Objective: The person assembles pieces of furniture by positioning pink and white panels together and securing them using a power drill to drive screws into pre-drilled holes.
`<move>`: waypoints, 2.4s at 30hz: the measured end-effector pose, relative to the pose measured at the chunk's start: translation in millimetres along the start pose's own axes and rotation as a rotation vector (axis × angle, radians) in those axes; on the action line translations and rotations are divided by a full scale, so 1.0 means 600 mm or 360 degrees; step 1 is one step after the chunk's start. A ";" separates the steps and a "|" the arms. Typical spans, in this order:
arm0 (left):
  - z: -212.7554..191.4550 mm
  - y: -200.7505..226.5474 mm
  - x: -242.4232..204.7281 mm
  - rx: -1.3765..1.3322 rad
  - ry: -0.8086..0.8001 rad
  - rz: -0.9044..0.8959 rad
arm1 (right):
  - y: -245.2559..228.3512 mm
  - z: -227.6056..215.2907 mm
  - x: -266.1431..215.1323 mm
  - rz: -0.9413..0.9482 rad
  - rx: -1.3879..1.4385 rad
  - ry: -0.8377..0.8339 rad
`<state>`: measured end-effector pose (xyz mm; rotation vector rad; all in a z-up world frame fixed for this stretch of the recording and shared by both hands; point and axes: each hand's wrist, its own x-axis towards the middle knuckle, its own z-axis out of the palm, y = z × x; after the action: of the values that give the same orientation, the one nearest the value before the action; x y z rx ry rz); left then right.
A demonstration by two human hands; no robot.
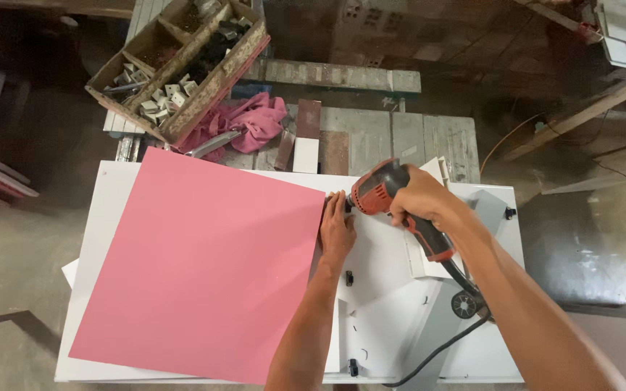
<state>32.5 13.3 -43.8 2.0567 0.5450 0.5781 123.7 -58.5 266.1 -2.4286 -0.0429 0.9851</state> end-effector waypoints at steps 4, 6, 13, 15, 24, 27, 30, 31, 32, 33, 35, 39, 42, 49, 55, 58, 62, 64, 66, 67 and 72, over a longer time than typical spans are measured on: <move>0.009 -0.006 0.001 0.0034 -0.0060 -0.0073 | -0.003 -0.002 0.011 -0.0015 -0.0035 -0.0071; 0.015 -0.011 -0.001 0.0094 -0.0039 -0.0070 | -0.015 -0.011 0.002 0.0019 -0.0021 -0.0095; 0.003 0.007 0.012 0.0144 0.0015 -0.0117 | 0.016 -0.003 0.024 0.0028 0.0228 -0.0061; 0.006 0.011 0.013 0.0134 0.0001 -0.0139 | 0.024 -0.006 0.021 -0.0019 0.0304 -0.0064; 0.012 0.008 0.007 0.0195 0.0121 -0.0089 | -0.032 -0.030 -0.058 0.0045 0.0441 -0.0045; 0.008 0.013 0.007 0.0036 0.0087 -0.0204 | -0.015 -0.024 -0.024 -0.0041 0.0427 0.0039; 0.018 0.003 0.004 0.0108 0.0209 -0.0125 | -0.024 -0.024 -0.023 -0.0049 0.0451 0.0098; 0.018 0.003 0.004 0.0110 0.0202 -0.0121 | -0.027 -0.024 -0.024 -0.0007 0.0422 0.0079; 0.018 0.003 0.002 0.0113 0.0192 -0.0119 | -0.028 -0.024 -0.027 0.0039 0.0393 0.0060; 0.020 0.000 0.005 0.0114 0.0201 -0.0120 | -0.032 -0.021 -0.028 0.0031 0.0390 0.0058; 0.028 -0.005 0.004 0.0135 0.0196 -0.0130 | -0.035 -0.016 -0.032 0.0060 0.0450 0.0080; 0.025 0.000 0.005 0.0058 0.0138 -0.0162 | 0.017 -0.010 0.025 0.0042 0.0556 0.0032; 0.032 -0.008 0.004 0.0060 0.0261 -0.0104 | 0.007 -0.013 0.014 0.0061 0.0627 0.0022; 0.029 -0.002 0.007 0.0049 0.0177 -0.0189 | 0.020 -0.001 0.039 0.0050 0.0638 -0.0001; 0.043 -0.018 -0.002 0.0089 0.0295 -0.0082 | 0.006 -0.009 0.018 0.0099 0.0569 0.0011; 0.033 -0.010 0.002 0.0074 0.0270 -0.0075 | -0.008 -0.015 0.006 0.0107 0.0459 -0.0028; 0.014 0.005 0.005 0.0048 0.0128 -0.0121 | -0.003 0.000 0.011 -0.0062 -0.0336 -0.0041; 0.007 0.010 0.006 0.0071 0.0173 -0.0068 | -0.025 0.010 0.002 -0.0036 -0.0397 -0.0021; 0.013 0.004 0.005 0.0086 0.0215 -0.0007 | -0.009 0.020 0.033 -0.0005 -0.0453 0.0007; 0.022 -0.005 0.005 0.0113 0.0209 -0.0007 | 0.017 0.026 0.068 0.0013 -0.0203 -0.0002; 0.016 0.005 0.004 0.0108 0.0163 -0.0124 | 0.012 0.031 0.108 0.0040 0.0264 -0.0112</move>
<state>40.6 7.0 -45.5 2.0677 0.7109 0.6289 157.9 -42.6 209.9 -2.2486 0.0434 1.0428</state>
